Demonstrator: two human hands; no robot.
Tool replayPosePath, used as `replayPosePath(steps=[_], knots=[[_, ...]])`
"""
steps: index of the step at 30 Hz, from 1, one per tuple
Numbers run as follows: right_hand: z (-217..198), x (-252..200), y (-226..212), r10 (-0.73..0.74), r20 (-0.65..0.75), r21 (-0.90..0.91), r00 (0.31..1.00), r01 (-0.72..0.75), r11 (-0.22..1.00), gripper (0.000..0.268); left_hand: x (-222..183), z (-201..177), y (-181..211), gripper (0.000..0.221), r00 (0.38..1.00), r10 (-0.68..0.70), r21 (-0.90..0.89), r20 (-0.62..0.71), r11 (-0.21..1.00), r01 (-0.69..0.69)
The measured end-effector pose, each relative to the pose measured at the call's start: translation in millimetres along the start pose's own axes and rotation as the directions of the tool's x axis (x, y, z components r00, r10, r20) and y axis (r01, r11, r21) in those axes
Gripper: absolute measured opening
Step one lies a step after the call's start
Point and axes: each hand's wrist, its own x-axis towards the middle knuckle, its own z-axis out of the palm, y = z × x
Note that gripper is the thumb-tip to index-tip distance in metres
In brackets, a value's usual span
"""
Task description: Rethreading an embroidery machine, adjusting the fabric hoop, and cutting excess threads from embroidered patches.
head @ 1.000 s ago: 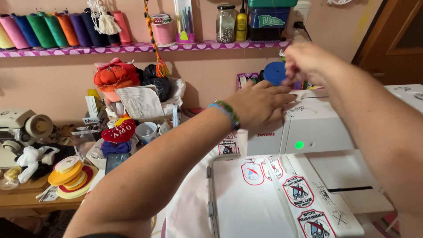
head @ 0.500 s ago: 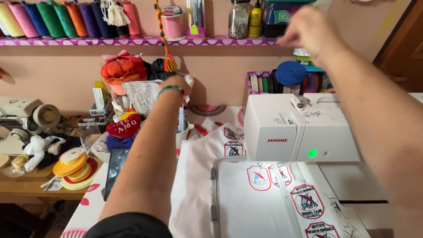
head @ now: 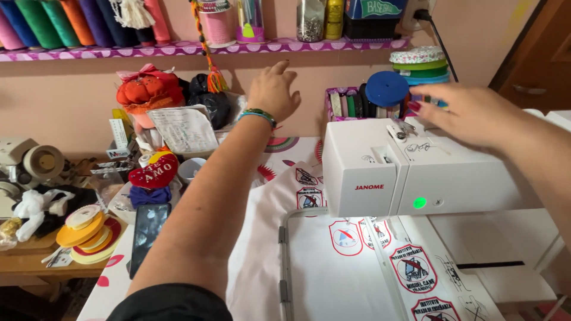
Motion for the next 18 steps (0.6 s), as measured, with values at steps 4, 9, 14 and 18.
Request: replayPosePath(steps=[4,9,14,18], knots=[[18,-21,22,-0.137,-0.166,0.042,0.977,0.146,0.988,0.052,2,24,20,0.051,0.987,-0.096,-0.293,0.131,0.947,0.131],[12,-30,6,-0.105,-0.106,0.094,0.989,0.115,0.989,0.056,0,42,32,0.051,0.957,-0.18,-0.439,0.226,0.859,0.265],[13,-30,4,-0.1,-0.081,0.091,0.992,0.107,0.99,0.059,4,50,26,0.033,0.951,-0.301,-0.506,0.066,0.812,0.292],[15,-26,5,-0.062,-0.044,0.055,0.997,0.064,0.996,0.059,9,83,-15,0.019,0.813,-0.509,-0.516,-0.283,0.795,0.319]])
